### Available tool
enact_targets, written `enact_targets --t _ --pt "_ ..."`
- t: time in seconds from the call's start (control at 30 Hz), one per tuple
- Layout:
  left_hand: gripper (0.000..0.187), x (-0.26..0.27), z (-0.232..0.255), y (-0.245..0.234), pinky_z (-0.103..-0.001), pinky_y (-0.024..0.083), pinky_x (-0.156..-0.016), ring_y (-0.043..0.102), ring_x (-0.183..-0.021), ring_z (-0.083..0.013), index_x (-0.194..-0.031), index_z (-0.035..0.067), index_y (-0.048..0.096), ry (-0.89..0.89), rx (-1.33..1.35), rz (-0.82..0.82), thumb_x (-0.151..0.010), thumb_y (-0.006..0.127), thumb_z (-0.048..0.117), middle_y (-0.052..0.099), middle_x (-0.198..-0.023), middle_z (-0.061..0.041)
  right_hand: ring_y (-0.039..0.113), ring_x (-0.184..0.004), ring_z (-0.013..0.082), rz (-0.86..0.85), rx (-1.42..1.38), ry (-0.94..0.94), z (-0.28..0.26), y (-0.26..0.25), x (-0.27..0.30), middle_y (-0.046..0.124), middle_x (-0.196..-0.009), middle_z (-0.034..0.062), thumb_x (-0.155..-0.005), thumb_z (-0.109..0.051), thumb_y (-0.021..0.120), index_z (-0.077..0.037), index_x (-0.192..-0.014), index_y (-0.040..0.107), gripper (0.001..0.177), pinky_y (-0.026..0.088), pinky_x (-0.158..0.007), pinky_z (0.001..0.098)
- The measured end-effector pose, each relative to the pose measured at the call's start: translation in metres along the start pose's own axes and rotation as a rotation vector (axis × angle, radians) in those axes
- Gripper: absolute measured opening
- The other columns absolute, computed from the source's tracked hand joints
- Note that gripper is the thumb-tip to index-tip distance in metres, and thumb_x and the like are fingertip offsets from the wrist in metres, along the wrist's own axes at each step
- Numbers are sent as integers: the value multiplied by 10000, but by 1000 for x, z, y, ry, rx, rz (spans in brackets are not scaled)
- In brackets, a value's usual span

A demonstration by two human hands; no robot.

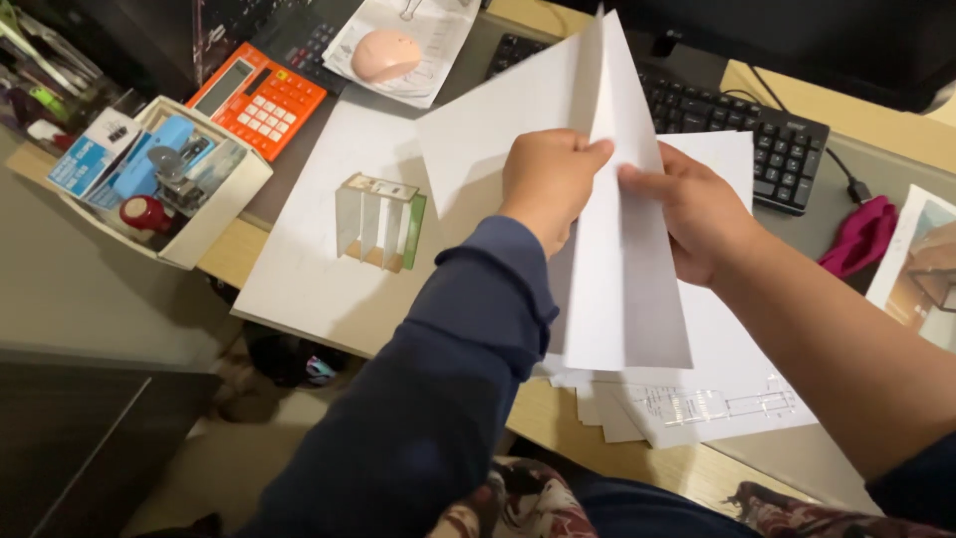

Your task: The person sorts through a stack of papers and diagrams on a desk, picking up and turning over individual sheets. They move the documents between different piles, occasionally sliding a sheet into a plastic folder near a keyboard and calculator.

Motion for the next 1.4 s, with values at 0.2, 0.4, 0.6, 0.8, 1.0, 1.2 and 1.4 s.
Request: enact_targets --t 0.2,0.4,0.6,0.8,1.0,1.2,1.4 --pt "239 -4 -26 -49 -342 467 -485 533 -466 -150 -648 22 688 111 -154 149 -773 830 168 605 -544 -43 707 -1017 254 363 169 168 55 -65 -24 693 -1192 131 -965 -85 580 -67 -1414 572 449 606 -842 398" --pt "288 4 -6 -78 -320 453 -481 507 -480 -128 -634 38 666 111 -204 222 -768 853 211 579 -530 -16 707 -1001 303 703 619 102 94 -151 -28 707 -1178 184 -902 -57 702 14 -1325 646 433 574 -801 418" --pt "323 -11 7 -71 -302 397 -550 405 -618 -94 -759 35 614 238 -131 -13 -934 769 257 498 -670 8 606 -1129 361 782 1219 -600 84 -133 -13 586 -1342 250 -895 -91 797 0 -1425 576 581 514 -960 441" --pt "268 -24 20 -73 -283 567 -729 673 -788 -123 -1093 -3 728 118 392 -303 -950 721 225 746 -929 -33 586 -1156 232 358 389 -122 32 -12 -32 566 -1346 136 -993 -471 531 -70 -1391 492 566 463 -1010 432" --pt "455 -9 14 -120 -294 540 -703 673 -810 -135 -1225 7 729 -63 157 64 -858 789 269 771 -954 -49 547 -1142 226 4 -108 291 26 16 -36 595 -1141 64 -1048 -524 457 -72 -1242 553 501 407 -1132 451" --pt "388 6 -22 -146 -347 532 -643 643 -729 -183 -1042 -33 781 -81 -174 410 -783 870 243 750 -902 -117 674 -914 150 75 75 268 50 -14 -41 713 -978 38 -968 -202 617 -119 -949 588 90 560 -858 330" --pt "437 11 -89 -129 -433 526 -766 620 -828 -359 -938 -75 730 160 -741 511 -929 835 350 700 -898 -227 619 -796 195 194 189 41 86 -71 -51 647 -952 125 -988 -76 728 -49 -1020 570 164 517 -654 308"
Point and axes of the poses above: each hand's wrist, its own x-axis away from the middle knuckle, its own y-axis out of the palm, z = x × y, the point moved 1 cm from there along -x, towards the middle knuckle
